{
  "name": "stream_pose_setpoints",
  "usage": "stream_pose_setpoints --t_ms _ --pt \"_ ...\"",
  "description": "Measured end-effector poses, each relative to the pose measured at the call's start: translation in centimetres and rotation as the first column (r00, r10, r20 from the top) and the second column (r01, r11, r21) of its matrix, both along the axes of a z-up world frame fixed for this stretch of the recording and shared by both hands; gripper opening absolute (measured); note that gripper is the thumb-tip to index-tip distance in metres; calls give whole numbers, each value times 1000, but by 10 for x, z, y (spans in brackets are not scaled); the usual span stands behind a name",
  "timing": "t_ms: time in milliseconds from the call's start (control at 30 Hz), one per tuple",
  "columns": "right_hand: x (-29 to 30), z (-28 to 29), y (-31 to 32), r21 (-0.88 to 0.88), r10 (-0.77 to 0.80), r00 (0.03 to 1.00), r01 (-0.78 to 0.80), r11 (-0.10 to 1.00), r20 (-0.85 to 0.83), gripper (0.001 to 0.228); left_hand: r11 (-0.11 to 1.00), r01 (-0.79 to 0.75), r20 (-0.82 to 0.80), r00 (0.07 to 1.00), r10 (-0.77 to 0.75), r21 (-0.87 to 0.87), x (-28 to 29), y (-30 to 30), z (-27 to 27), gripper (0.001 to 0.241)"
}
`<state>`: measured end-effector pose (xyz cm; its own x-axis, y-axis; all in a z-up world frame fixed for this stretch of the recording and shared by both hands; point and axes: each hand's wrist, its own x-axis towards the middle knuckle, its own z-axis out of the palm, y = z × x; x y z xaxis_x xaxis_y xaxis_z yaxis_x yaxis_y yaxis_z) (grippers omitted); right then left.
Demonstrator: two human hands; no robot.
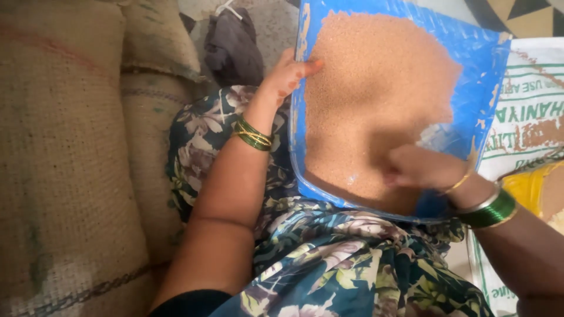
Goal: The person is manually sifting and cleaning small brown seeds in a blue plastic tray.
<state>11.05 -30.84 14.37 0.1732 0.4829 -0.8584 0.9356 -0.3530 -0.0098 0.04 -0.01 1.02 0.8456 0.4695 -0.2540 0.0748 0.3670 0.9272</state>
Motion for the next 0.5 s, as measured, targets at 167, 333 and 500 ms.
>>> stream_pose_setpoints --t_ms 167,333,500 --pt "-29 35 36 869 239 941 96 486 -237 32 998 -55 -28 998 55 7 1 -1 -3 54" --pt "-44 22 27 741 3 992 92 665 -126 37 999 19 32 999 -20 39 3 2 -13 50" --pt "-85 11 41 415 176 824 78 907 -539 33 1000 -12 96 995 10 24 -2 -3 5 44"
